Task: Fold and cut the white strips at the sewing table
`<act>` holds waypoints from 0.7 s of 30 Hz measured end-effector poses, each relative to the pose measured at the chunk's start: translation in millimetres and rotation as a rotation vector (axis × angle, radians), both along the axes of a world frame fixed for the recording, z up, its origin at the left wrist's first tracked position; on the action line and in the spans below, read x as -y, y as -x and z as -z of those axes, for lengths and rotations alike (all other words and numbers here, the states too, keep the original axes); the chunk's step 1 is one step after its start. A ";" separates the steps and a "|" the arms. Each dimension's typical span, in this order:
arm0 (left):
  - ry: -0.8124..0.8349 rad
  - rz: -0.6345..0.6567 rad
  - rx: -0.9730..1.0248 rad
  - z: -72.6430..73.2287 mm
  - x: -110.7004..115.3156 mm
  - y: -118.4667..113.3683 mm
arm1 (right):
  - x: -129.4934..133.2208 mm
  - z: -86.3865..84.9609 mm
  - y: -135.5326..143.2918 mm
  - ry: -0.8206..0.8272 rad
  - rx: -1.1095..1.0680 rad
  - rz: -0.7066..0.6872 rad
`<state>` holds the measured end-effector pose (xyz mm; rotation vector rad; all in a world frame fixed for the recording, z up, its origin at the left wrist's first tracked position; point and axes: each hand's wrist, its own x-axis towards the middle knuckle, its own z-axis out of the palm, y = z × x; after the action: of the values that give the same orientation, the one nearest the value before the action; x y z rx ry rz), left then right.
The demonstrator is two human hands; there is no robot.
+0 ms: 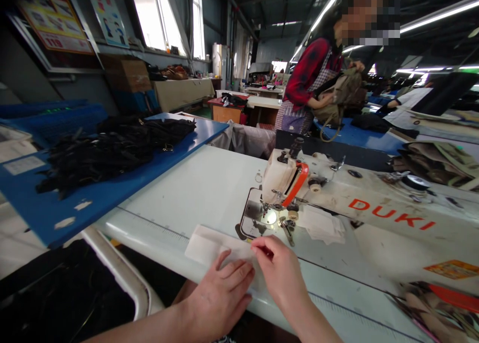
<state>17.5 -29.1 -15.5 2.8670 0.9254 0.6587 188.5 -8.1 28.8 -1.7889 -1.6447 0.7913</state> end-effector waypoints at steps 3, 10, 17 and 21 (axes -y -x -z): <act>0.071 0.011 0.010 -0.1 -0.6 1.3 | -2.7 -8.7 12.6 0.053 -0.079 -0.041; 0.141 0.022 0.046 2.8 -1.1 3.1 | -23.1 -7.7 51.3 0.042 -0.038 -0.243; 0.162 0.020 0.018 -1.4 0.2 4.0 | -34.1 2.4 55.7 0.064 -0.005 -0.287; 0.145 0.019 0.027 0.2 -0.2 4.5 | -33.6 3.6 56.5 0.058 0.015 -0.295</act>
<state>13.0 -28.9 -15.7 2.7295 0.9015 0.6001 132.0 25.4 25.2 -1.6132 -1.9413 0.9638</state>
